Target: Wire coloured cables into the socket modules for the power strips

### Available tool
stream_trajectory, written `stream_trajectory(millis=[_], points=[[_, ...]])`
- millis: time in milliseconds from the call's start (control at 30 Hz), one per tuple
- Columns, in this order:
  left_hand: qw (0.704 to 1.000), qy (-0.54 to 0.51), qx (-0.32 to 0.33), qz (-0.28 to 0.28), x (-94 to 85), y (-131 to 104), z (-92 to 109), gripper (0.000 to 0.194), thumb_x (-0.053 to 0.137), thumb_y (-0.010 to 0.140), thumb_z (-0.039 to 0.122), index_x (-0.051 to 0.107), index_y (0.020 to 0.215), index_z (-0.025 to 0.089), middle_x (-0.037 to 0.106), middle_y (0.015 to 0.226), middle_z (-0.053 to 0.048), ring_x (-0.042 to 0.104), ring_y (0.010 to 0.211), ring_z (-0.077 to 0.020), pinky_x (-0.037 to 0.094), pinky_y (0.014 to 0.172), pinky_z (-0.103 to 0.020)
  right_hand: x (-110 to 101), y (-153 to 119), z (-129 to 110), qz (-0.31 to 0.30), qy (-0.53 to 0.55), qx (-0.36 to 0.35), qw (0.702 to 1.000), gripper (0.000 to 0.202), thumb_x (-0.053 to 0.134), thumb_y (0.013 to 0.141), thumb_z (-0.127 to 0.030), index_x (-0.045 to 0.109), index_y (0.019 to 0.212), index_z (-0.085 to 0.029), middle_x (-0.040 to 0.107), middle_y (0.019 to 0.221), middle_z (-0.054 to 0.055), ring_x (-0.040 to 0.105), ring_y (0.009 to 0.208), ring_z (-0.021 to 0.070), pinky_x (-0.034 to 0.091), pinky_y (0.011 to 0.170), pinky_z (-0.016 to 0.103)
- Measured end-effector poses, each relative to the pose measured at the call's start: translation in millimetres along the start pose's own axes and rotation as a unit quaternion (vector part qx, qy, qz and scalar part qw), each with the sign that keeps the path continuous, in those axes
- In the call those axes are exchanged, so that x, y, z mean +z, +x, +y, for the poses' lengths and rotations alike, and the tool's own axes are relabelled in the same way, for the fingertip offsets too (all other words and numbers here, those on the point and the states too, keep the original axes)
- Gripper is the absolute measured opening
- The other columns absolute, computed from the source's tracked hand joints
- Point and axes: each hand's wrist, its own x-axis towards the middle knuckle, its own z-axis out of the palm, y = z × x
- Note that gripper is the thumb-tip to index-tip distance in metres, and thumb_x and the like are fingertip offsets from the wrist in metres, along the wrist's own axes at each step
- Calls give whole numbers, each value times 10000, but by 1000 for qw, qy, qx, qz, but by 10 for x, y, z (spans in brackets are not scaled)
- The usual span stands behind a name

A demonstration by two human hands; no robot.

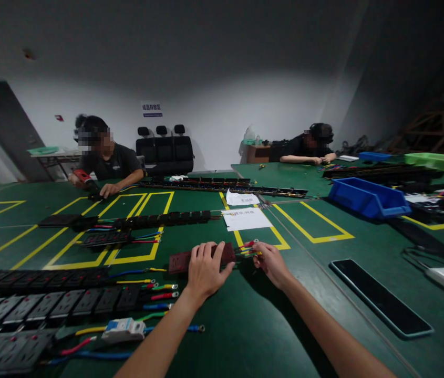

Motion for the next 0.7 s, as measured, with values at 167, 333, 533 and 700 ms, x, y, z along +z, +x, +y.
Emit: stream_trajectory(millis=[167, 333, 533, 700], points=[[1000, -6, -2, -1, -5, -14, -2, 541, 545, 924, 531, 553, 1345, 191, 610, 1195, -127, 532, 1093, -293, 392, 980, -487, 29, 6, 42, 17, -20, -23, 999, 314, 767, 644, -423, 715, 757, -134, 649, 660, 34, 445, 411, 69, 331, 350, 201], [1000, -7, 2, 2, -28, -15, 10, 538, 527, 929, 543, 562, 1334, 191, 616, 1192, -129, 532, 1088, -296, 395, 970, -484, 29, -20, 63, 16, -38, -31, 999, 311, 738, 671, -437, 722, 779, -146, 655, 658, 37, 446, 410, 76, 342, 354, 211], [1000, -3, -5, 2, -62, -39, 29, 561, 533, 917, 572, 559, 1340, 204, 605, 1191, -124, 532, 1098, -290, 390, 985, -469, 18, -31, 57, 7, -39, -25, 999, 310, 755, 660, -436, 722, 774, -149, 650, 645, 37, 451, 419, 82, 350, 361, 217], [1000, -6, -6, -1, -68, -48, 30, 561, 537, 916, 570, 553, 1341, 204, 602, 1193, -121, 529, 1102, -288, 389, 985, -464, 8, -21, 73, 5, -38, -25, 999, 309, 762, 656, -419, 730, 792, -143, 654, 661, 38, 465, 435, 81, 362, 367, 209]])
